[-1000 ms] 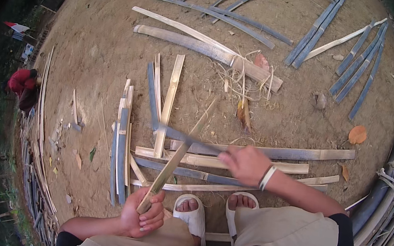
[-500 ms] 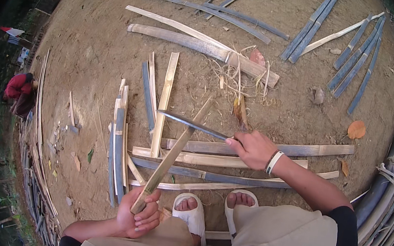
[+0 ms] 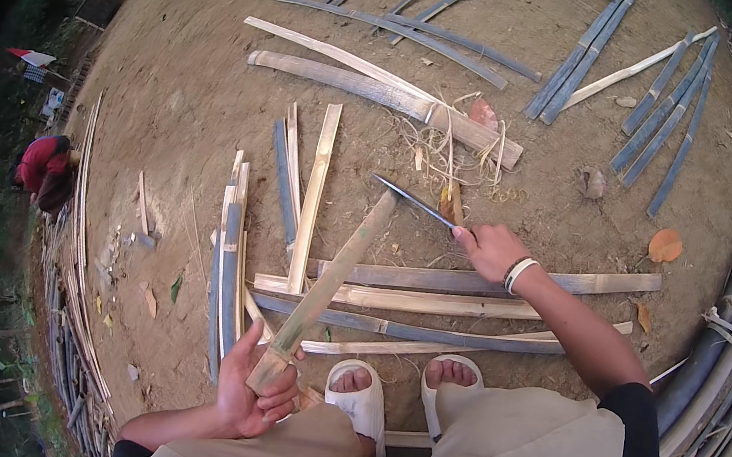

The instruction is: The person sits on the ground and uses a large knife to shave and smooth a piece of bamboo. They hold the bamboo with their left hand and repeatedly scrape the surface with the knife in their right hand, occasionally turning the piece to work on different sides.

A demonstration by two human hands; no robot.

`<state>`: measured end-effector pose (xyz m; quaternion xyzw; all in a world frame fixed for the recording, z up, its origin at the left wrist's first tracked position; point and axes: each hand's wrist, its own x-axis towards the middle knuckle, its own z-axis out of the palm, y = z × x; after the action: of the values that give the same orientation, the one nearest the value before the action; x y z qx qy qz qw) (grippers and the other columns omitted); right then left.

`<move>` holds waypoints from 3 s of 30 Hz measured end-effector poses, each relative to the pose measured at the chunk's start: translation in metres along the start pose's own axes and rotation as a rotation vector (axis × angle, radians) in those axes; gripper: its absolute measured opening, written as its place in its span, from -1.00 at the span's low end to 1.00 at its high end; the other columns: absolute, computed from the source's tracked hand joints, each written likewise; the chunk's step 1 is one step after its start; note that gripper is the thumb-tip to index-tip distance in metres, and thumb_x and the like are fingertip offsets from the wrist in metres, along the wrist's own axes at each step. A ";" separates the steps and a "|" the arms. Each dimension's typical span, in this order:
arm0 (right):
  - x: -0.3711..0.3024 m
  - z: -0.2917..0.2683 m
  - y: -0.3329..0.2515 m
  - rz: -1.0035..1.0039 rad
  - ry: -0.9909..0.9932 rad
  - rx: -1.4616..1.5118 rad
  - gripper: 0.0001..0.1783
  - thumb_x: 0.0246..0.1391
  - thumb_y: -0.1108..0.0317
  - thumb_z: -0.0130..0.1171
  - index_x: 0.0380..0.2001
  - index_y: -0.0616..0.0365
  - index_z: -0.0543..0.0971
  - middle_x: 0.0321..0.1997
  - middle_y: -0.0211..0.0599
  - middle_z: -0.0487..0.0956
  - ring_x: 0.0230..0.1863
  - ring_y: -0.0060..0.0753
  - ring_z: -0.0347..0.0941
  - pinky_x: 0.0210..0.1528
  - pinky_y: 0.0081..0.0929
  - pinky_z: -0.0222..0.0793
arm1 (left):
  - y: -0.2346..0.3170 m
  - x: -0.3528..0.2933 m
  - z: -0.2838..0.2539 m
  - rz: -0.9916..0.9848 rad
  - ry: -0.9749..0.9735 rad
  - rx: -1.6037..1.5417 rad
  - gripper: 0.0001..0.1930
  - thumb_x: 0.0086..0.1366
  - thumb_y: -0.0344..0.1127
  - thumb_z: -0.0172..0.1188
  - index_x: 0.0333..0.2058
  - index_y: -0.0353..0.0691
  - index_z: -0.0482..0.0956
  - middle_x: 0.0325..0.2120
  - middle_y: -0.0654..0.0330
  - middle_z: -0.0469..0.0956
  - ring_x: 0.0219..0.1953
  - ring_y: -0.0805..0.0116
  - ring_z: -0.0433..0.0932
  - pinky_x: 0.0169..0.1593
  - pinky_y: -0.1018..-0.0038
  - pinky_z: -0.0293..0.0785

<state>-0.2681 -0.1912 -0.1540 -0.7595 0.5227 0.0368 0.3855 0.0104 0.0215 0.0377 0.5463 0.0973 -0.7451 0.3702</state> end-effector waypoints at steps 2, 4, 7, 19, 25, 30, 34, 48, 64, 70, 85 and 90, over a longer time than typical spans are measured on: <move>-0.004 0.002 -0.002 -0.028 0.058 0.019 -0.32 0.33 -0.14 -0.17 -0.43 0.33 0.58 -0.49 0.24 0.55 -0.32 0.33 0.52 -0.17 0.04 0.43 | 0.002 -0.004 0.008 0.017 0.225 0.162 -0.52 0.47 0.09 -0.20 -0.19 -0.29 0.41 -0.84 0.30 0.22 -0.87 0.44 0.13 -0.78 0.50 0.15; -0.021 0.004 -0.017 -0.071 0.011 0.061 -0.34 0.32 -0.13 -0.14 -0.43 0.32 0.56 -0.52 0.20 0.55 -0.38 0.31 0.52 -0.25 0.03 0.44 | 0.004 -0.006 0.006 0.042 0.243 0.281 -0.58 0.49 0.01 -0.16 -0.24 -0.29 0.43 -0.83 0.27 0.24 -0.88 0.40 0.15 -0.77 0.47 0.14; -0.069 0.008 -0.063 -0.286 -0.040 0.162 -0.41 0.31 -0.12 -0.09 -0.39 0.27 0.52 -0.57 0.14 0.53 -0.51 0.25 0.51 -0.40 -0.01 0.44 | 0.002 -0.006 -0.001 0.036 0.230 0.267 -0.61 0.51 -0.06 -0.18 -0.30 -0.28 0.43 -0.84 0.27 0.22 -0.88 0.43 0.14 -0.77 0.50 0.09; -0.055 0.000 -0.064 -0.327 -0.083 0.011 -0.46 0.30 -0.12 -0.11 -0.35 0.21 0.47 -0.59 0.12 0.52 -0.47 0.22 0.53 -0.36 0.06 0.45 | -0.004 -0.002 0.012 0.073 0.123 0.165 -0.68 0.53 -0.17 -0.26 -0.27 -0.27 0.37 -0.83 0.21 0.23 -0.89 0.44 0.07 -0.78 0.50 0.01; -0.100 -0.002 -0.103 -0.465 -0.212 0.062 -0.46 0.31 -0.10 -0.11 -0.38 0.22 0.49 -0.59 0.13 0.52 -0.46 0.27 0.51 -0.36 0.07 0.44 | -0.008 -0.001 0.002 0.085 0.123 0.116 -0.66 0.53 -0.15 -0.25 -0.27 -0.28 0.37 -0.84 0.22 0.20 -0.89 0.45 0.05 -0.78 0.50 -0.04; -0.098 0.007 -0.099 -0.444 -0.179 0.093 -0.47 0.32 -0.08 -0.12 -0.37 0.23 0.47 -0.58 0.12 0.52 -0.45 0.27 0.51 -0.34 0.08 0.42 | -0.010 -0.001 0.004 0.071 0.085 0.064 -0.65 0.53 -0.14 -0.26 -0.28 -0.29 0.37 -0.83 0.24 0.19 -0.88 0.46 0.04 -0.77 0.49 -0.05; -0.091 0.002 -0.099 -0.427 -0.178 0.071 -0.45 0.32 -0.08 -0.13 -0.38 0.25 0.48 -0.59 0.12 0.52 -0.45 0.29 0.50 -0.35 0.08 0.42 | -0.008 0.002 -0.001 0.078 0.088 0.088 -0.64 0.53 -0.13 -0.26 -0.28 -0.28 0.37 -0.83 0.25 0.18 -0.88 0.47 0.05 -0.76 0.49 -0.05; -0.080 0.014 -0.084 -0.469 -0.141 0.088 -0.41 0.33 -0.09 -0.17 -0.36 0.28 0.52 -0.58 0.16 0.52 -0.43 0.30 0.51 -0.28 0.06 0.44 | -0.008 0.003 -0.007 0.043 0.057 0.043 -0.68 0.52 -0.15 -0.24 -0.30 -0.26 0.35 -0.82 0.22 0.19 -0.87 0.44 0.03 -0.74 0.48 -0.03; -0.057 0.001 -0.060 -0.308 -0.085 0.021 -0.40 0.34 -0.10 -0.18 -0.41 0.28 0.51 -0.58 0.17 0.53 -0.43 0.30 0.52 -0.26 0.07 0.44 | -0.005 0.006 -0.001 0.084 0.083 0.078 -0.65 0.51 -0.14 -0.25 -0.32 -0.28 0.39 -0.86 0.23 0.18 -0.90 0.43 0.03 -0.79 0.49 -0.04; -0.003 -0.001 -0.015 -0.056 -0.008 0.029 -0.32 0.33 -0.14 -0.19 -0.40 0.33 0.57 -0.51 0.28 0.53 -0.33 0.35 0.51 -0.17 0.08 0.42 | -0.004 0.003 0.003 0.086 0.057 0.078 -0.63 0.51 -0.12 -0.25 -0.33 -0.27 0.40 -0.87 0.23 0.19 -0.91 0.44 0.04 -0.80 0.48 -0.05; -0.047 0.007 -0.066 0.108 -0.091 1.066 -0.74 0.18 0.20 0.28 -0.30 0.18 0.55 -0.65 -0.49 0.50 -0.75 -0.77 0.29 -0.75 -0.74 0.14 | -0.012 0.007 -0.017 0.133 -0.221 0.199 -0.68 0.52 -0.08 -0.15 -0.10 -0.23 0.37 -0.58 0.02 0.53 -0.69 0.34 0.45 -0.61 0.45 0.36; -0.061 -0.001 -0.138 -0.075 -0.100 1.341 -0.66 -0.06 0.50 0.44 -0.23 0.22 0.51 -0.44 -0.45 0.55 -0.70 -0.76 0.36 -0.73 -0.72 0.23 | -0.049 0.065 -0.028 0.241 -0.356 0.471 -0.67 0.50 -0.20 -0.04 0.12 -0.22 0.34 -0.14 0.02 0.63 -0.13 0.29 0.61 -0.04 0.35 0.54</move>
<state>-0.1824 -0.1237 -0.0503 -0.3707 0.3872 -0.2740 0.7985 -0.0092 0.0427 -0.0432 0.4855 -0.2093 -0.7818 0.3304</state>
